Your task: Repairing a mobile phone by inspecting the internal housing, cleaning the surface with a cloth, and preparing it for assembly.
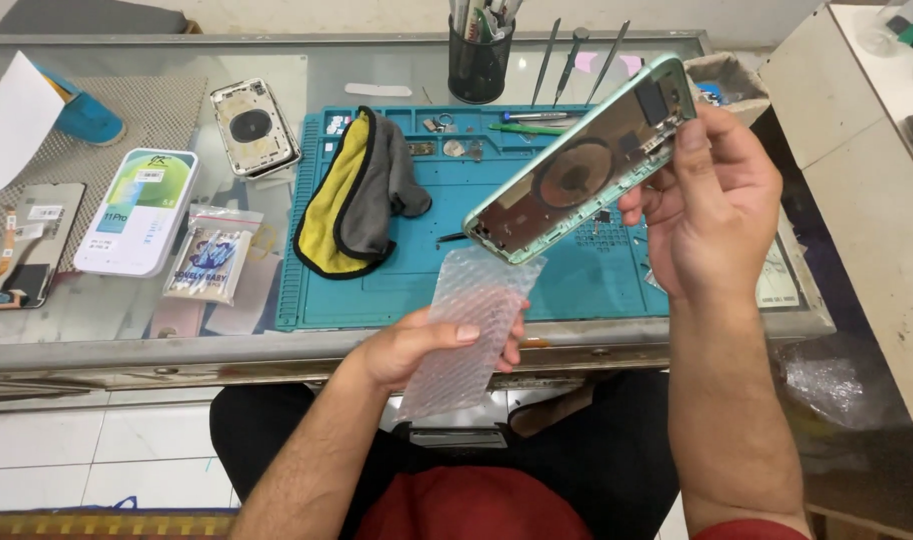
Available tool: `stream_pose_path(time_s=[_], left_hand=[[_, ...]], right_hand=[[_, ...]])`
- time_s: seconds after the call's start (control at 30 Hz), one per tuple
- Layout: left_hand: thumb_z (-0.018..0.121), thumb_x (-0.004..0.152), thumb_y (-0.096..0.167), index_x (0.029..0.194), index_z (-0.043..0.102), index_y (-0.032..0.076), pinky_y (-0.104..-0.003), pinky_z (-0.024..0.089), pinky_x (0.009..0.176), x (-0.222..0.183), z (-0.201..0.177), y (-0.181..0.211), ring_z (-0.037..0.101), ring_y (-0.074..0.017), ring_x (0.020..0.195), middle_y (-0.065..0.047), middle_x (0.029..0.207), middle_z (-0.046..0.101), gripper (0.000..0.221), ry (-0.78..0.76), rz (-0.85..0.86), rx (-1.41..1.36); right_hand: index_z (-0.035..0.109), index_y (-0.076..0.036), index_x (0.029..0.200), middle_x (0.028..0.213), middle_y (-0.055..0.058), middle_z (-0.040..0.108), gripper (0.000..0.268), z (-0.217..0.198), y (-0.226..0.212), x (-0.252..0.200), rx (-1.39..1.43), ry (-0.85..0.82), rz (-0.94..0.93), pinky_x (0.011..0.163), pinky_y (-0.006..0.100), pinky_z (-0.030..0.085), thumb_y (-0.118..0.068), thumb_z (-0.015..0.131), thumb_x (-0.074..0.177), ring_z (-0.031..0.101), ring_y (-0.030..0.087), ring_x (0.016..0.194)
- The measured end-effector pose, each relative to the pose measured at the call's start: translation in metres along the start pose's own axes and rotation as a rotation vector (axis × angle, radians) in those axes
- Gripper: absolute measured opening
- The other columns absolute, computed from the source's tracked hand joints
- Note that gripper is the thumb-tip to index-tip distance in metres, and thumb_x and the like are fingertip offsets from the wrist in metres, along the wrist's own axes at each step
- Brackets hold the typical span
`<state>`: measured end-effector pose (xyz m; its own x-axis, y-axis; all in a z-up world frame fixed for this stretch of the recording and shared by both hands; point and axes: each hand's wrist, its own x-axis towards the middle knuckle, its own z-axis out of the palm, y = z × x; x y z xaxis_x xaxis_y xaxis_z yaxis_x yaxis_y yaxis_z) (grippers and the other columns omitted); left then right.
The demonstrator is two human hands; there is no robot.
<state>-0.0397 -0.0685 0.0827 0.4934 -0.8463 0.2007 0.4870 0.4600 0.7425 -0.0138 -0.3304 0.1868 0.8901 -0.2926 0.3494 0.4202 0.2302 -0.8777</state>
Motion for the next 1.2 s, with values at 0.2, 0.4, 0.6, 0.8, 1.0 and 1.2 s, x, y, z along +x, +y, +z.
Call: stream_pose_path(time_s=[0.2, 0.4, 0.6, 0.8, 1.0, 1.2], left_hand=[[0.059, 0.103, 0.048, 0.157, 0.03, 0.002, -0.048, 0.049, 0.111, -0.002, 0.011, 0.011, 0.058, -0.036, 0.13, -0.024, 0.154, 0.046, 0.077, -0.129, -0.009, 0.166], [0.058, 0.091, 0.076, 0.143, 0.05, -0.002, -0.041, 0.053, 0.104, -0.004, 0.003, 0.011, 0.063, -0.0246, 0.121, -0.016, 0.138, 0.058, 0.095, -0.053, -0.027, 0.287], [0.058, 0.097, 0.07, 0.14, 0.054, 0.001, -0.039, 0.053, 0.105, -0.005, -0.003, 0.011, 0.064, -0.0219, 0.119, -0.014, 0.139, 0.058, 0.082, -0.098, -0.007, 0.333], [0.062, 0.095, 0.069, 0.142, 0.051, -0.001, -0.039, 0.053, 0.102, 0.005, 0.006, 0.012, 0.064, -0.0253, 0.12, -0.018, 0.144, 0.056, 0.085, -0.097, 0.0, 0.348], [0.063, 0.096, 0.06, 0.148, 0.041, -0.005, -0.046, 0.055, 0.103, 0.011, 0.0, -0.003, 0.066, -0.0325, 0.116, -0.026, 0.136, 0.057, 0.086, -0.001, 0.044, 0.087], [0.047, 0.1, 0.06, 0.145, 0.044, -0.01, -0.06, 0.054, 0.098, 0.013, -0.013, -0.02, 0.067, -0.0451, 0.11, -0.035, 0.133, 0.056, 0.083, 0.096, 0.168, 0.011]], right_hand=[[0.062, -0.012, 0.125, 0.078, 0.001, 0.047, 0.026, -0.011, 0.01, -0.002, -0.119, -0.038, -0.087, 0.058, 0.033, 0.065, -0.029, 0.069, 0.106, 0.065, 0.023, 0.058], [0.059, -0.007, 0.123, 0.104, 0.014, 0.071, 0.022, -0.018, 0.011, -0.005, -0.11, -0.217, -0.094, 0.055, 0.031, 0.062, -0.023, 0.062, 0.109, 0.072, 0.026, 0.067], [0.061, -0.004, 0.125, 0.104, 0.014, 0.069, 0.022, -0.02, 0.009, -0.001, -0.137, -0.268, -0.065, 0.045, 0.025, 0.057, -0.02, 0.061, 0.11, 0.07, 0.022, 0.06], [0.063, 0.002, 0.121, 0.073, 0.009, 0.058, 0.017, -0.005, -0.002, -0.005, -0.412, -0.429, -0.06, 0.048, 0.029, 0.06, -0.008, 0.062, 0.107, 0.069, 0.023, 0.055], [0.061, -0.01, 0.113, 0.094, 0.006, 0.08, 0.014, 0.014, 0.003, -0.029, -0.596, -0.641, -0.079, 0.09, 0.03, 0.057, -0.007, 0.065, 0.099, 0.074, 0.013, 0.094], [0.079, -0.014, 0.106, 0.122, 0.012, 0.061, 0.015, 0.02, 0.011, -0.035, -0.66, -0.66, -0.315, 0.093, 0.043, 0.046, -0.016, 0.065, 0.1, 0.046, 0.029, 0.105]])
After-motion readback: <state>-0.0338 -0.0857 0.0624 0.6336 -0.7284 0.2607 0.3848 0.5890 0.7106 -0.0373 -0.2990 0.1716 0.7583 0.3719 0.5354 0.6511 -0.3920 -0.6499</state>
